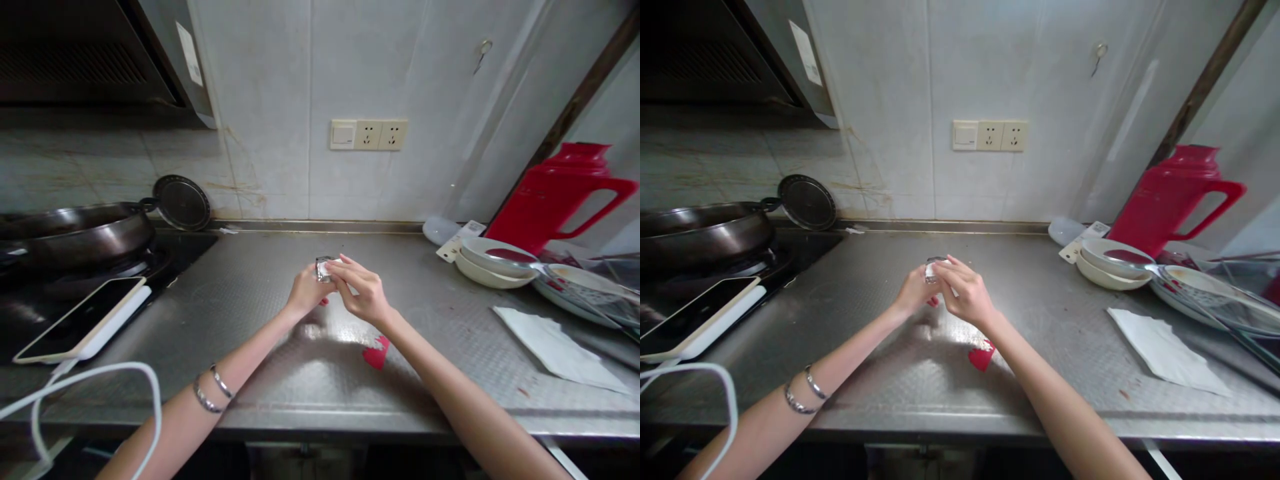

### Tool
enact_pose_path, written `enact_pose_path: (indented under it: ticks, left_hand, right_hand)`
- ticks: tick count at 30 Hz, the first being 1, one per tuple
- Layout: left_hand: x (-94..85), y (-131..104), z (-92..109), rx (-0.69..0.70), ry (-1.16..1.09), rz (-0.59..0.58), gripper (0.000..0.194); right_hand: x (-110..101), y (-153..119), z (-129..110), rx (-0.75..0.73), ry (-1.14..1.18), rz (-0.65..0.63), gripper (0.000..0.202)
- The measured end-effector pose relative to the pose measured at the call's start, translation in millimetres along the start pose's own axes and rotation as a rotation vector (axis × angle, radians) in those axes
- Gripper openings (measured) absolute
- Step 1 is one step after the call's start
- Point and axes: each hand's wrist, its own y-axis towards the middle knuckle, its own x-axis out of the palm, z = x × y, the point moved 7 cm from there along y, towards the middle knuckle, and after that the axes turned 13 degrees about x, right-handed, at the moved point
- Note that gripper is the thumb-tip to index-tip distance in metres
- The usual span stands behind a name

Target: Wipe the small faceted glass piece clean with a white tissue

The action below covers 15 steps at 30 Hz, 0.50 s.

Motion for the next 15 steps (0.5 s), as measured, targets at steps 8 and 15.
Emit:
enact_pose_path:
  ticks: [8,15]
  left_hand:
    - [-1.0,-4.0,1.5,0.038,0.209,0.034,0.048]
    - [1.0,-5.1,20.0,0.206,0.253,-0.046,0.016]
  right_hand:
    - [-16.4,8.0,8.2,0.25,0.033,0.184,0.021]
    - [8.0,0.9,-4.3,-0.066,-0.095,-0.112,0.031]
